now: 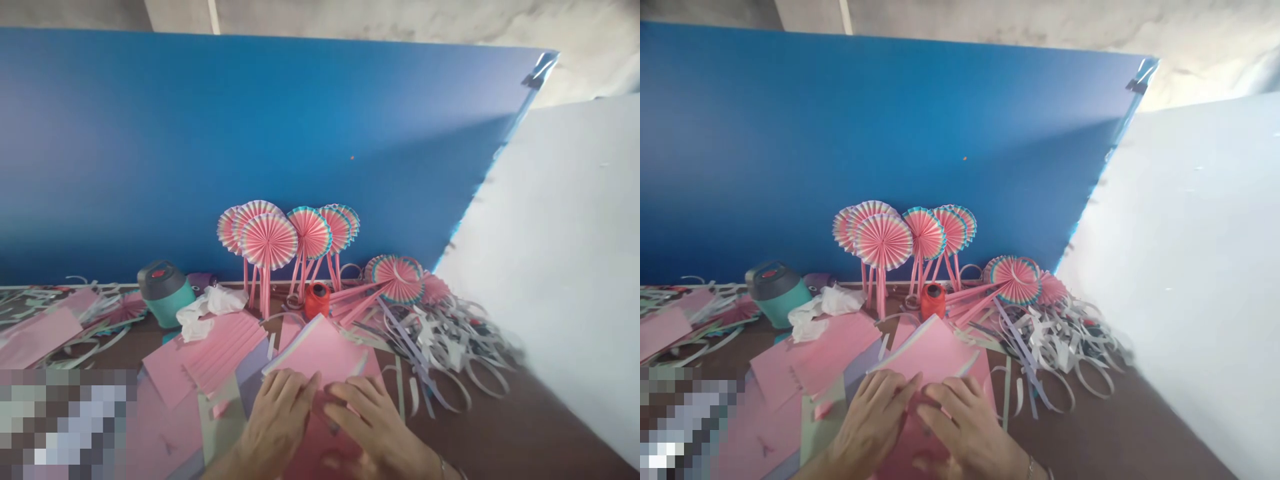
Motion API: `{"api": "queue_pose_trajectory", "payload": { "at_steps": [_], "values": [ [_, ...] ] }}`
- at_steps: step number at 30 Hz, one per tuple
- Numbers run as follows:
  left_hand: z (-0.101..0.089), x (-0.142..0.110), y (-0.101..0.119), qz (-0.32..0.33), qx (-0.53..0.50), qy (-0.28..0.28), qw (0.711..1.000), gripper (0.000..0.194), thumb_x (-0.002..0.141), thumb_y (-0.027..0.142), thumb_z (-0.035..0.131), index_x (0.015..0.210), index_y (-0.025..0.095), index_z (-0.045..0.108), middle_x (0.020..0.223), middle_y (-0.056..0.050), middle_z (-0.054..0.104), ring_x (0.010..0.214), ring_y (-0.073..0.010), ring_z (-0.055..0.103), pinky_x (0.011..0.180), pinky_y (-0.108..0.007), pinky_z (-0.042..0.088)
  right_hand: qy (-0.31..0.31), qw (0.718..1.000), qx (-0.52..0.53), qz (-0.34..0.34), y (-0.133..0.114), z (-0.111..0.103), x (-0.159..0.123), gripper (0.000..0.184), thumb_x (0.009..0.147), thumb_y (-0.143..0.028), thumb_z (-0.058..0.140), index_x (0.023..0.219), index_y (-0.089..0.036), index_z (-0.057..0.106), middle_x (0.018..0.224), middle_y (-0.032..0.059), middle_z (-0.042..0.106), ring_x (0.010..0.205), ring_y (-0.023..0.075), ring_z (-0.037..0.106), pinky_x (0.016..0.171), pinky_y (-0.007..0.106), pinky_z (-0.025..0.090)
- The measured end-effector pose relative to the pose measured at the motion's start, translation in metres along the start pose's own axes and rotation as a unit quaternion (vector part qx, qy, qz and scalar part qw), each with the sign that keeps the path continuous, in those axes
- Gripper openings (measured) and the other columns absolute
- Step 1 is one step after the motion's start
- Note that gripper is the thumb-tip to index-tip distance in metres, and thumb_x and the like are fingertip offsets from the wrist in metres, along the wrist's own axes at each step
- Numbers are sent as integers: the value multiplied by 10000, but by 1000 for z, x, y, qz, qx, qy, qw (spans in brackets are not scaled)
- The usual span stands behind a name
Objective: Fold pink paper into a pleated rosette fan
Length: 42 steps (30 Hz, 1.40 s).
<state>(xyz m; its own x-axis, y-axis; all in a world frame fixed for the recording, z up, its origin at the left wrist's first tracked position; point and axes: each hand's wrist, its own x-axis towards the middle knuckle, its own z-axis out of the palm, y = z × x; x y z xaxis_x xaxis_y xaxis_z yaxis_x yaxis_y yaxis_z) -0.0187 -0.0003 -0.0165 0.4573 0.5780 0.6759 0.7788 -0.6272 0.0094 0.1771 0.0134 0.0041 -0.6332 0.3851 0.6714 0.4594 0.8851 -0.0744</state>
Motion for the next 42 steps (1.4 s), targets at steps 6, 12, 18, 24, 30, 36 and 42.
{"api": "queue_pose_trajectory", "payload": {
  "at_steps": [6, 12, 18, 24, 30, 36, 42],
  "values": [
    [1, -3, -2, -17, -29, -17, 999, 325, 918, 120, 355, 1168, 149, 560, 813, -45, 554, 775, -150, 480, 731, -294, 352, 8, 999, -11, 36, 4, 1, -2, 177, 846, -148, 528, 997, -185, 612, 881, 17, 633, 755, 122, 473, 666, 282, 287],
    [-5, -1, -14, -50, -69, 11, 996, 248, 921, 130, 402, 1042, 180, 612, 820, -34, 582, 795, -142, 499, 734, -282, 354, 34, 998, 14, 55, 22, 3, -14, 230, 868, -92, 496, 1049, -166, 616, 927, 64, 627, 837, 116, 561, 724, 256, 434],
    [-22, -10, -17, -16, -15, 126, 992, 269, 865, 113, 556, 1064, 276, 635, 762, 31, 573, 775, -88, 493, 757, -258, 339, 125, 991, -46, -15, 22, -17, -16, 360, 798, -49, 583, 1130, -183, 627, 958, 61, 652, 980, 144, 597, 846, 258, 505],
    [-15, -11, -21, 4, 52, 36, 998, 340, 882, 62, 439, 1115, 249, 600, 784, 8, 533, 800, -122, 480, 760, -275, 354, 60, 998, -26, 16, 34, -5, -17, 290, 879, -68, 455, 1115, -154, 599, 1100, 100, 598, 1078, 154, 548, 875, 281, 495],
    [9, -15, -23, -54, 0, -252, 966, 354, 801, 5, 447, 1032, 224, 601, 859, -31, 536, 811, -161, 469, 717, -292, 375, -211, 954, 28, 209, 44, 17, -28, 287, 871, -61, 407, 890, -171, 671, 940, 70, 573, 874, 140, 538, 741, 259, 440],
    [4, -13, -26, -164, -120, -276, 940, 261, 860, 70, 388, 834, 174, 626, 852, -43, 581, 809, -166, 517, 742, -306, 382, -224, 937, 97, 249, 45, 12, -29, 254, 856, -53, 407, 909, -145, 638, 895, 63, 569, 915, 172, 497, 816, 319, 389],
    [12, -17, -37, -272, -203, -224, 913, 225, 881, 167, 416, 830, 182, 634, 849, -29, 632, 851, -155, 568, 797, -289, 392, -198, 919, 160, 302, 48, 13, -26, 166, 880, -144, 444, 795, -126, 586, 877, 61, 570, 883, 164, 502, 790, 298, 382]
  ]
}}
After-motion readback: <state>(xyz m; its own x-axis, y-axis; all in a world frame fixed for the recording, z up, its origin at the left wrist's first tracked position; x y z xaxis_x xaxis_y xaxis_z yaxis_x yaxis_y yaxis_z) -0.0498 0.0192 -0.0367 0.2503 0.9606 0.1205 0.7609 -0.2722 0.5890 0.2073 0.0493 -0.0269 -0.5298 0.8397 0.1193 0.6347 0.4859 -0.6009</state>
